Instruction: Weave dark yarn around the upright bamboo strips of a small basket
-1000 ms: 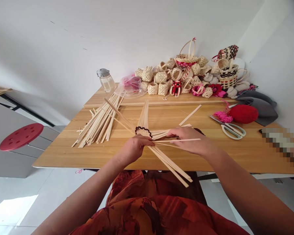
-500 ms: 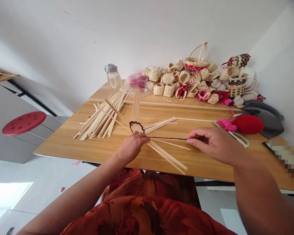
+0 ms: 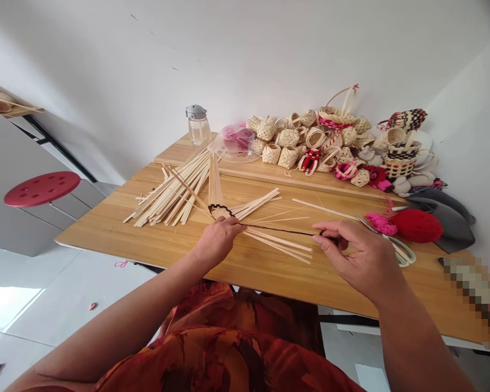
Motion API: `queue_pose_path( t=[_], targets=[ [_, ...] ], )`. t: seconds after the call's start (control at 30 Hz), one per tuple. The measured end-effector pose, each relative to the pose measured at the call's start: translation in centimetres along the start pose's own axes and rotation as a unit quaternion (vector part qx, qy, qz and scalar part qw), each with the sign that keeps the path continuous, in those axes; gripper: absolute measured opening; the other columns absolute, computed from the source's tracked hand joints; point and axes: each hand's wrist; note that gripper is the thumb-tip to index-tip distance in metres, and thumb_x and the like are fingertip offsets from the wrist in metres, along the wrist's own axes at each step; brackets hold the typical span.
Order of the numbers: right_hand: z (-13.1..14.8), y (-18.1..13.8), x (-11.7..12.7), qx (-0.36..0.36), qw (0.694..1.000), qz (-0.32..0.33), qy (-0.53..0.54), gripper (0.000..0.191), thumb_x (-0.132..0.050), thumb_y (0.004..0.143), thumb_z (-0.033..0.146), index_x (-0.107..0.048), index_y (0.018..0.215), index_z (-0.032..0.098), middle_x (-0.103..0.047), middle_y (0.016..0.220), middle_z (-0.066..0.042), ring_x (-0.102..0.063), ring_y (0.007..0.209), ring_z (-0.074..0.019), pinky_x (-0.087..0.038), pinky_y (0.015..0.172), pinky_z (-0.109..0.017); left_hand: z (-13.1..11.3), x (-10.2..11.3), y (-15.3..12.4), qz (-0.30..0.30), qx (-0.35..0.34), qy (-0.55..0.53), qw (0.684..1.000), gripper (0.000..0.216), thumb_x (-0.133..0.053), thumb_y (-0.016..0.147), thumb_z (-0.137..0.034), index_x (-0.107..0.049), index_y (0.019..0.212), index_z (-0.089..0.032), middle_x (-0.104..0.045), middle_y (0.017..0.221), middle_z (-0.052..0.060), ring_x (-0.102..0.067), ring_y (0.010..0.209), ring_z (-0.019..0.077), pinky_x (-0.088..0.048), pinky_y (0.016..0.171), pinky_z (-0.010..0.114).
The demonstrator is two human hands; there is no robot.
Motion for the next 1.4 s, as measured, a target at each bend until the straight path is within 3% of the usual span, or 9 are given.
queue_pose_path(
  t=[0.17, 0.37, 0.5, 0.63, 0.87, 0.97, 1.1, 1.23, 1.4],
  targets=[
    [-1.5, 0.2, -0.9, -0.076, 0.997, 0.006, 0.027, 0.015, -0.064, 0.090, 0.029, -0.072, 0.100, 0.022, -0.075, 0.084, -0.003, -0.066, 0.066, -0.0160, -0.050, 0.062, -0.027, 0.8, 0.2, 0.1, -0.020, -0.022, -0.060, 0.998, 0.056, -0.043, 0.081, 0.004, -0.074, 0.118, -0.023, -0.073, 0.119, 0.007, -0.068, 0.103, 0.0252, -0.054, 0.092, 0.039],
    [-4.8, 0.6, -4.5, -0.212, 0.975, 0.062, 0.017, 0.018, -0.062, 0.085, 0.034, -0.073, 0.079, 0.021, -0.071, 0.067, -0.001, -0.061, 0.056, -0.0156, -0.044, 0.058, -0.028, 1.0, 2.1, 0.3, -0.011, -0.005, -0.323, 0.946, 0.041, -0.046, 0.089, -0.010, -0.077, 0.111, -0.024, -0.077, 0.111, 0.004, -0.071, 0.100, 0.0208, -0.058, 0.088, 0.033],
    [-5.4, 0.6, -6.2, -0.215, 0.971, 0.102, 0.018, 0.018, -0.059, 0.083, 0.033, -0.072, 0.077, 0.022, -0.073, 0.070, -0.002, -0.062, 0.058, -0.0166, -0.043, 0.059, -0.028, 1.0, 3.0, 0.0, 0.033, 0.101, -0.468, 0.877, 0.031, -0.055, 0.090, -0.031, -0.077, 0.108, -0.020, -0.077, 0.106, 0.006, -0.071, 0.090, 0.0226, -0.062, 0.062, 0.029],
    [-5.6, 0.4, -5.2, -0.221, 0.970, 0.105, 0.003, 0.017, -0.059, 0.082, 0.033, -0.071, 0.076, 0.022, -0.072, 0.067, -0.001, -0.059, 0.053, -0.0156, -0.040, 0.056, -0.028, 1.6, 3.6, -0.2, 0.005, 0.138, -0.549, 0.825, 0.029, -0.065, 0.084, -0.038, -0.078, 0.101, -0.017, -0.075, 0.113, 0.009, -0.070, 0.101, 0.0254, -0.061, 0.059, 0.026],
    [-6.9, 0.9, -4.5, -0.215, 0.961, 0.156, -0.077, 0.014, -0.058, 0.082, 0.029, -0.069, 0.075, 0.023, -0.072, 0.071, -0.004, -0.065, 0.066, -0.0224, -0.041, 0.061, -0.033, 0.9, 3.9, 0.4, 0.013, 0.149, -0.564, 0.812, 0.026, -0.065, 0.083, -0.034, -0.077, 0.100, -0.018, -0.076, 0.112, 0.009, -0.070, 0.099, 0.0229, -0.057, 0.056, 0.020],
    [-5.7, 1.2, -5.9, -0.225, 0.961, 0.160, -0.028, 0.015, -0.061, 0.080, 0.028, -0.067, 0.093, 0.023, -0.075, 0.096, -0.008, -0.068, 0.092, -0.0276, -0.048, 0.072, -0.037, 0.3, 4.4, 0.7, 0.016, 0.142, -0.549, 0.824, 0.027, -0.063, 0.084, -0.029, -0.077, 0.104, -0.020, -0.076, 0.110, 0.007, -0.070, 0.098, 0.0211, -0.058, 0.058, 0.019],
    [-1.3, 1.4, -8.8, -0.232, 0.934, 0.120, 0.246, 0.031, -0.065, 0.082, 0.036, -0.056, 0.108, 0.024, -0.066, 0.122, -0.010, -0.064, 0.114, -0.0243, -0.053, 0.077, -0.032, -0.2, 5.2, 0.8, 0.041, 0.109, -0.547, 0.829, 0.030, -0.063, 0.085, -0.030, -0.075, 0.111, -0.021, -0.076, 0.111, 0.005, -0.071, 0.095, 0.0199, -0.059, 0.059, 0.020],
    [2.6, 1.4, -10.8, -0.288, 0.870, 0.128, 0.379, 0.039, -0.071, 0.079, 0.043, -0.051, 0.106, 0.023, -0.068, 0.106, -0.006, -0.067, 0.075, -0.0166, -0.050, 0.060, -0.028, 0.1, 5.7, 0.8, 0.057, 0.096, -0.557, 0.823, 0.032, -0.063, 0.086, -0.031, -0.073, 0.114, -0.020, -0.075, 0.111, 0.006, -0.071, 0.098, 0.0213, -0.060, 0.058, 0.021],
    [3.8, 1.7, -10.5, -0.266, 0.892, 0.103, 0.351, 0.030, -0.071, 0.082, 0.043, -0.057, 0.096, 0.021, -0.054, 0.063, 0.006, -0.045, 0.053, -0.0110, -0.039, 0.054, -0.025, 0.8, 6.1, 0.3, 0.109, 0.053, -0.573, 0.810, 0.033, -0.058, 0.091, -0.036, -0.069, 0.116, -0.019, -0.072, 0.114, 0.008, -0.068, 0.105, 0.0224, -0.061, 0.063, 0.022]
  ],
)
Point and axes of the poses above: each hand's wrist, its own y-axis towards the middle knuckle, its own x-axis out of the back of the hand, z = x × y
